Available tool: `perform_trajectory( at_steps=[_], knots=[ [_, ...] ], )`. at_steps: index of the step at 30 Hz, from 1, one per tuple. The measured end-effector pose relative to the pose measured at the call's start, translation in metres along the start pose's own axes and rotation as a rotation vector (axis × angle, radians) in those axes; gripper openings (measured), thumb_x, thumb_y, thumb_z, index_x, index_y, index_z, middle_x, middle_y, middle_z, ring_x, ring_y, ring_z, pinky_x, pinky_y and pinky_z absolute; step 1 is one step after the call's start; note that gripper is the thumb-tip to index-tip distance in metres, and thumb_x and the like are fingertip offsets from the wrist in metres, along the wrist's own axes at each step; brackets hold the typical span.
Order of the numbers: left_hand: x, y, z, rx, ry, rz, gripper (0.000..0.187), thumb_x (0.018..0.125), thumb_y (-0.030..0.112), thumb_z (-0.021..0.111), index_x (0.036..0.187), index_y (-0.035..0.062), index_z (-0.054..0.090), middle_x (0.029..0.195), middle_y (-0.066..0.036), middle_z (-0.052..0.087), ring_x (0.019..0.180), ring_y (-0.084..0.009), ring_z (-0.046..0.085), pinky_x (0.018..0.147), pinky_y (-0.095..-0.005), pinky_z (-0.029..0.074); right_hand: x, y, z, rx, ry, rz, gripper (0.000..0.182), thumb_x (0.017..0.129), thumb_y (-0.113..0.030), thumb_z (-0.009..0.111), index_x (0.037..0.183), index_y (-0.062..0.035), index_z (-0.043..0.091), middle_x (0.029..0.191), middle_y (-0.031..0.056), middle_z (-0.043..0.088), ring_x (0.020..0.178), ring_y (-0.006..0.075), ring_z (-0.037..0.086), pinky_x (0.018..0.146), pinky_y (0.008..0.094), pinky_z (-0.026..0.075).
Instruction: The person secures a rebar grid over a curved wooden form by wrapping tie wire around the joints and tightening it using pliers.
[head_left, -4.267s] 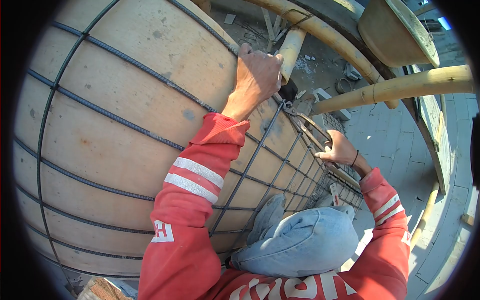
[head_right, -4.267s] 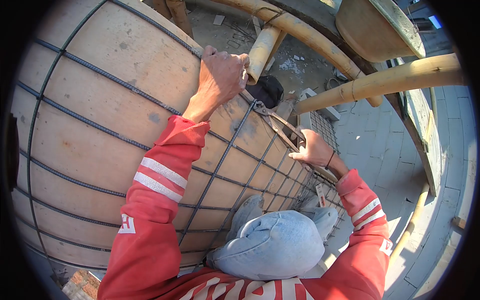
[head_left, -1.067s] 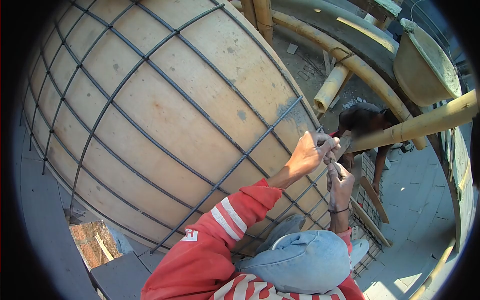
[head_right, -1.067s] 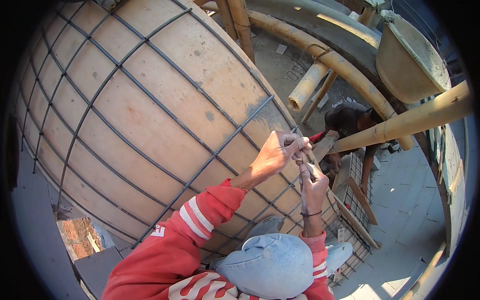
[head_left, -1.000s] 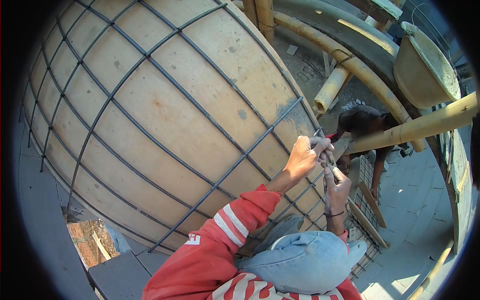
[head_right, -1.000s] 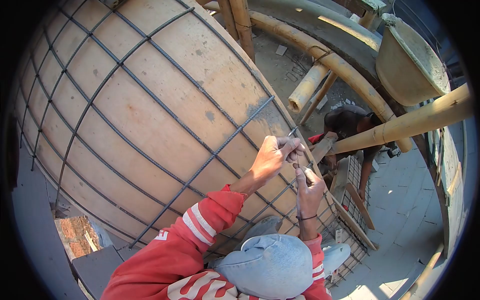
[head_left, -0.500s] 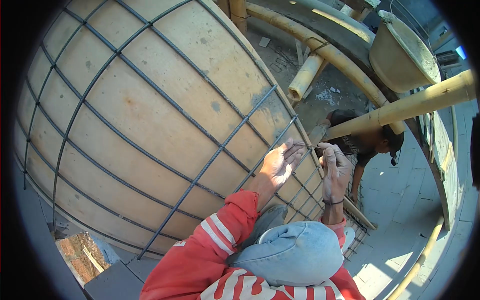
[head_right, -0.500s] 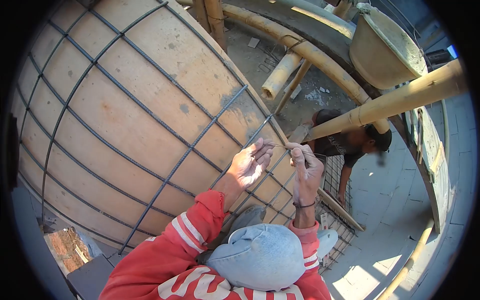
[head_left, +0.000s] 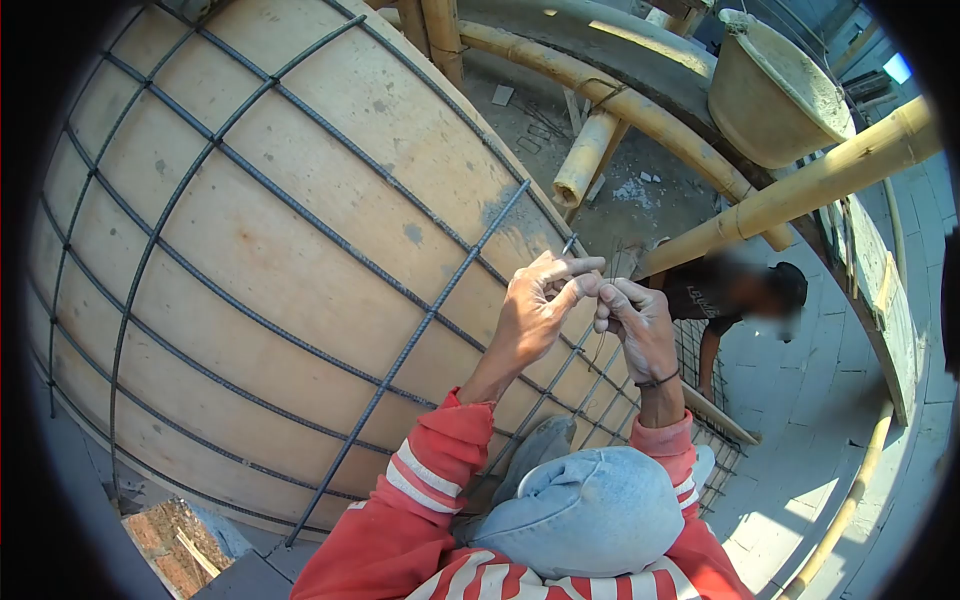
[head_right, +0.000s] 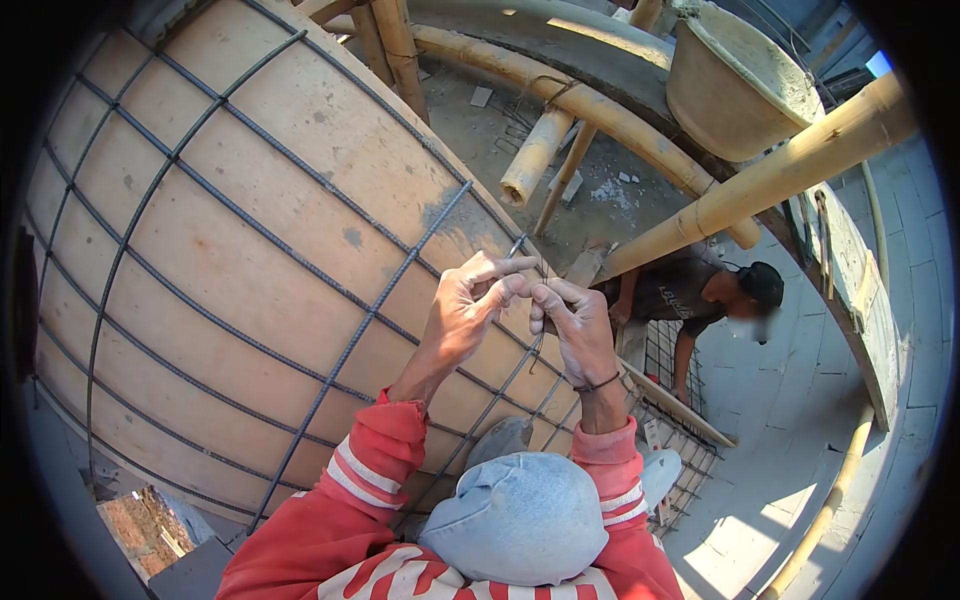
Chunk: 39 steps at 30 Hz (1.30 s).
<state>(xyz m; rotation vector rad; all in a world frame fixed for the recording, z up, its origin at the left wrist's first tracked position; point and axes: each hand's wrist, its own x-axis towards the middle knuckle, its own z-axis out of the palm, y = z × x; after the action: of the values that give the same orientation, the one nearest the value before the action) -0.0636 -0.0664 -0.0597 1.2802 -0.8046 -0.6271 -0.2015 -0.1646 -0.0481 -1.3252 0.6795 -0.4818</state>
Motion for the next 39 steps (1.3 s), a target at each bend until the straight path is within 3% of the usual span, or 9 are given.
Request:
perform_trajectory(
  at_steps=[7,13,15,19,22,26,31,35,39],
  knots=[
    [0.013,0.014,-0.010,0.029,-0.150,-0.144,0.021,0.091,0.014,0.072,0.097,-0.0063,0.075,0.075,-0.007,0.071,0.070,-0.0105,0.063,0.065,-0.0255,0.052,-0.012,0.004,0.008,-0.022,-0.102,0.123,0.023,0.100,-0.018,0.062,0.103,0.0031,0.071,0.071,-0.0011,0.058,0.060,0.0055,0.048,0.054,0.0218,0.038],
    [0.027,0.009,-0.020,0.101,-0.034,-0.232,0.018,0.089,0.013,0.073,0.094,-0.0049,0.075,0.072,-0.008,0.070,0.066,-0.0087,0.061,0.060,-0.0260,0.049,-0.008,0.019,0.035,-0.014,0.261,-0.094,0.017,0.094,-0.012,0.069,0.103,0.0020,0.072,0.072,-0.0018,0.060,0.059,0.0029,0.049,0.052,0.0205,0.038],
    [0.043,0.019,-0.037,0.513,-0.176,-0.210,0.017,0.087,0.016,0.075,0.090,-0.0006,0.076,0.070,-0.011,0.070,0.060,-0.0141,0.063,0.060,-0.0306,0.050,0.000,0.027,0.039,-0.143,0.324,-0.153,0.015,0.093,-0.009,0.069,0.102,0.0034,0.072,0.071,-0.0009,0.062,0.061,0.0025,0.051,0.054,0.0203,0.041],
    [0.102,0.020,-0.079,1.117,0.030,0.582,0.017,0.082,0.022,0.075,0.095,0.0119,0.075,0.093,-0.005,0.069,0.092,-0.0231,0.065,0.082,-0.0384,0.050,0.036,0.047,0.049,-0.248,0.335,-0.188,0.015,0.090,-0.007,0.069,0.099,0.0040,0.073,0.069,0.0020,0.064,0.061,0.0043,0.055,0.056,0.0221,0.045],
    [0.140,0.025,-0.090,1.577,-0.165,0.597,0.018,0.080,0.020,0.074,0.098,0.0156,0.073,0.104,0.000,0.062,0.108,-0.0193,0.055,0.094,-0.0414,0.041,0.063,0.055,0.066,-0.405,0.421,-0.264,0.021,0.085,-0.011,0.067,0.101,-0.0007,0.075,0.069,0.0109,0.066,0.059,0.0141,0.061,0.059,0.0297,0.048],
    [0.159,0.019,-0.104,1.590,-0.351,0.655,0.015,0.079,0.019,0.072,0.093,0.0149,0.070,0.103,0.001,0.057,0.108,-0.0180,0.051,0.096,-0.0439,0.036,0.083,0.061,0.081,-0.460,0.428,-0.229,0.023,0.086,-0.010,0.067,0.105,-0.0024,0.075,0.076,0.0158,0.068,0.062,0.0213,0.063,0.066,0.0332,0.051],
    [0.163,0.004,-0.106,1.587,-0.376,0.929,0.018,0.081,0.016,0.067,0.098,0.0099,0.065,0.098,-0.003,0.055,0.106,-0.0184,0.051,0.093,-0.0408,0.038,0.088,0.062,0.085,-0.491,0.458,-0.251,0.023,0.086,-0.010,0.068,0.106,-0.0020,0.074,0.084,0.0158,0.070,0.066,0.0214,0.065,0.068,0.0333,0.052],
    [0.161,-0.001,-0.106,1.614,-0.394,0.865,0.017,0.082,0.015,0.065,0.098,0.0075,0.064,0.097,-0.005,0.055,0.105,-0.0198,0.051,0.093,-0.0385,0.039,0.094,0.081,0.085,-0.526,0.479,-0.401,0.023,0.087,-0.009,0.067,0.108,-0.0011,0.074,0.090,0.0158,0.072,0.066,0.0212,0.065,0.069,0.0318,0.053],
    [0.163,-0.003,-0.106,1.602,-0.375,0.892,0.013,0.086,0.016,0.063,0.095,0.0067,0.062,0.097,-0.005,0.055,0.103,-0.0218,0.051,0.092,-0.0383,0.039,0.094,0.080,0.091,-0.422,0.459,-0.304,0.023,0.087,-0.009,0.068,0.108,-0.0007,0.074,0.089,0.0149,0.072,0.067,0.0201,0.065,0.069,0.0312,0.052]
  ],
)
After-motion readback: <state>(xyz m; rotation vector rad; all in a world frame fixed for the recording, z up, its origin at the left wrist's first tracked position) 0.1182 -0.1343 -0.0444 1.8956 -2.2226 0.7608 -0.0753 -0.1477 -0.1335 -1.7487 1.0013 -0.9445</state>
